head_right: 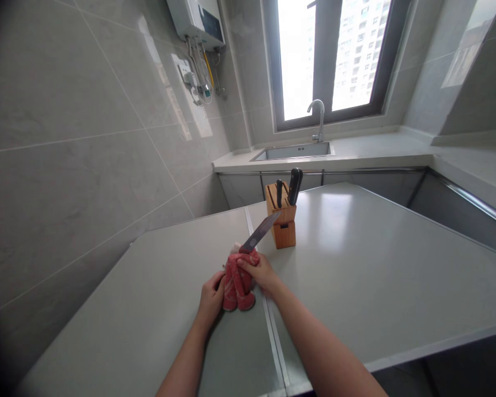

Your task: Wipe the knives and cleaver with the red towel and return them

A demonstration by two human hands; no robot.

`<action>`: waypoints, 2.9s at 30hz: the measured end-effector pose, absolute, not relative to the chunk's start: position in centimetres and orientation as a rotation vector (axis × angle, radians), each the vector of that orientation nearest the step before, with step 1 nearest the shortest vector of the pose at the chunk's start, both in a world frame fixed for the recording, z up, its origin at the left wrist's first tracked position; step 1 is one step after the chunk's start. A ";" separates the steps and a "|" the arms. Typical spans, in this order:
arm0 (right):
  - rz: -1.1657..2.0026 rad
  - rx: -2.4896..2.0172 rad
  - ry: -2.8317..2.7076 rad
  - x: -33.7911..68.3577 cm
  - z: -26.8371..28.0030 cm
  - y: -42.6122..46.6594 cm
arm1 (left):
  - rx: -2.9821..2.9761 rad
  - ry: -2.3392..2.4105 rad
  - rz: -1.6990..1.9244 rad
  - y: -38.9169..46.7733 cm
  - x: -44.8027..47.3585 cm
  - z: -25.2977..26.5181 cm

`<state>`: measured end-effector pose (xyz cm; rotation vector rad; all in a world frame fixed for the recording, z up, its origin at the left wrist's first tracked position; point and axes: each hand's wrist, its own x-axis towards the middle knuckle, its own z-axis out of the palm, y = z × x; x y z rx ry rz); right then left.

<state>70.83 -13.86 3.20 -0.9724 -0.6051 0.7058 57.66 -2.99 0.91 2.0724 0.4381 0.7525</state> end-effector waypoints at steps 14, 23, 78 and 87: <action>0.616 -1.046 -0.546 71.3 2.5 -13.4 | 2.114 0.531 0.870 -2.7 57.7 0.6; 0.647 -0.970 -0.491 71.3 2.6 -13.5 | 2.112 0.540 0.886 -2.8 57.6 0.6; 0.665 -1.019 -0.579 71.6 3.4 -14.0 | 1.854 0.690 1.018 -2.4 57.1 0.1; 0.717 -1.036 -0.573 71.8 3.6 -14.3 | 1.837 0.839 1.197 -2.7 56.6 3.0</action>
